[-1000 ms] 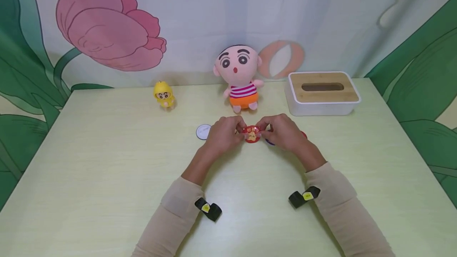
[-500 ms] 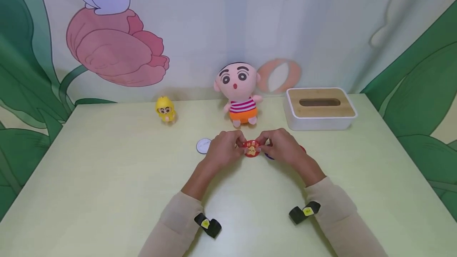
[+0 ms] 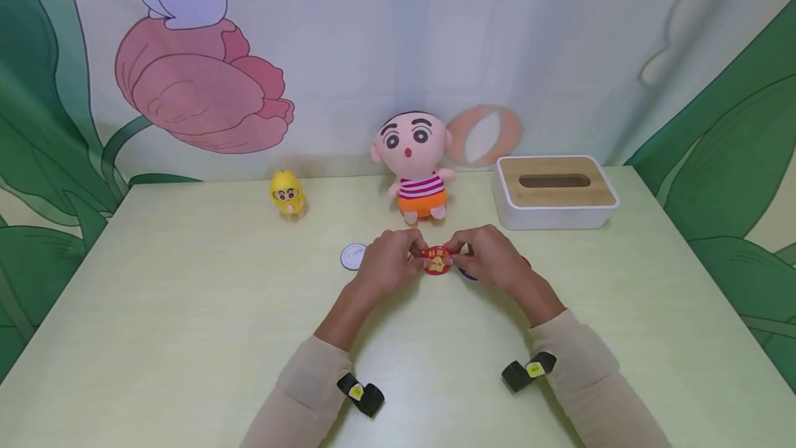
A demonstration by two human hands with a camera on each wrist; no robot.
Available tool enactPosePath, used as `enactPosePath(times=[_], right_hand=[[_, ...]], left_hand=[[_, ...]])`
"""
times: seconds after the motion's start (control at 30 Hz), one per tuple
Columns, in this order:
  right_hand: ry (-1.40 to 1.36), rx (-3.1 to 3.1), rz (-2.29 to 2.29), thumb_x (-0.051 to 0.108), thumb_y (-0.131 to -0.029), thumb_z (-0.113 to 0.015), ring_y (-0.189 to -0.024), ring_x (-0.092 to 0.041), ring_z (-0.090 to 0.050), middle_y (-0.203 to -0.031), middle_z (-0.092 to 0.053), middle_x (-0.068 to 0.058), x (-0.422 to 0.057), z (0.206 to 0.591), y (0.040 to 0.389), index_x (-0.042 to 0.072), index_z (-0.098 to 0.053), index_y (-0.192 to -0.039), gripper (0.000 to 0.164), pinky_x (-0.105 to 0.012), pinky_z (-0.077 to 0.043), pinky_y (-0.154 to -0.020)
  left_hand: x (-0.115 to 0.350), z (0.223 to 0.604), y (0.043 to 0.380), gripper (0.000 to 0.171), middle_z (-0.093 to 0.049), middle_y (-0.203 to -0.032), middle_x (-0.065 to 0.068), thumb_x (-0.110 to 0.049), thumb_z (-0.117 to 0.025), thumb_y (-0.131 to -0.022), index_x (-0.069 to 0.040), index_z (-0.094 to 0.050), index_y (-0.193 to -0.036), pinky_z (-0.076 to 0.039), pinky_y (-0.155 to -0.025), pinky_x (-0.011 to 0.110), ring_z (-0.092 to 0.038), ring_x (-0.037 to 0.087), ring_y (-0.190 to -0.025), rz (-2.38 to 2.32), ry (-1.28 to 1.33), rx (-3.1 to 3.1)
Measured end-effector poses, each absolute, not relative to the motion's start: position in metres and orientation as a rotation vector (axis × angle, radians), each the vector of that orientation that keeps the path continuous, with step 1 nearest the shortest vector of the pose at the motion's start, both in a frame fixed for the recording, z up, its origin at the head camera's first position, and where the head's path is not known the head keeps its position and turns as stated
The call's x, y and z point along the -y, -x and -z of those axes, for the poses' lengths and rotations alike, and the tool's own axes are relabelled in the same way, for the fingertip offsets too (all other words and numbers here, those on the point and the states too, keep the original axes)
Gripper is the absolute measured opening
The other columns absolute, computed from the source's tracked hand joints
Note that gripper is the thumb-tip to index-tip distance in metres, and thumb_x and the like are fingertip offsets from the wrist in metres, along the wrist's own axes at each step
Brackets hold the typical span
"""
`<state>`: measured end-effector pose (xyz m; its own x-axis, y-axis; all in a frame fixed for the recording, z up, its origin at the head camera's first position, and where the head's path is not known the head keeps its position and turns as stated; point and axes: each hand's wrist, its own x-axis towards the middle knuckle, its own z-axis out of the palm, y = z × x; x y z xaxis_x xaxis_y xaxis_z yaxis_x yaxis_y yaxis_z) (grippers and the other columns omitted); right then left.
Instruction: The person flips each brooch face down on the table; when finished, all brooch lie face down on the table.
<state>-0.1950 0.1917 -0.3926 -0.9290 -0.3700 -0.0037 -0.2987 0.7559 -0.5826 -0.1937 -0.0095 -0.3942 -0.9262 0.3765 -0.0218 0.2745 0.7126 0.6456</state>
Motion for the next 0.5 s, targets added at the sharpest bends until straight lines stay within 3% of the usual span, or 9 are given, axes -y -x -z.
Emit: enactPosePath(times=[0.5], right_hand=[[0.533, -2.848, 0.916, 0.007, -0.088, -0.077, -0.067, -0.014, -0.052, -0.093, -0.078, -0.006, -0.1917, 0.3943, 0.1941, 0.007, -0.08, -0.101, 0.013, -0.021, -0.039, -0.054]], left_hand=[[0.0093, 0.3957, 0.1937, 0.006, -0.077, -0.09, 0.002, -0.009, -0.074, -0.091, -0.009, -0.074, -0.096, -0.045, -0.064, 0.026, -0.062, 0.017, -0.077, -1.004, -0.534, -2.782]])
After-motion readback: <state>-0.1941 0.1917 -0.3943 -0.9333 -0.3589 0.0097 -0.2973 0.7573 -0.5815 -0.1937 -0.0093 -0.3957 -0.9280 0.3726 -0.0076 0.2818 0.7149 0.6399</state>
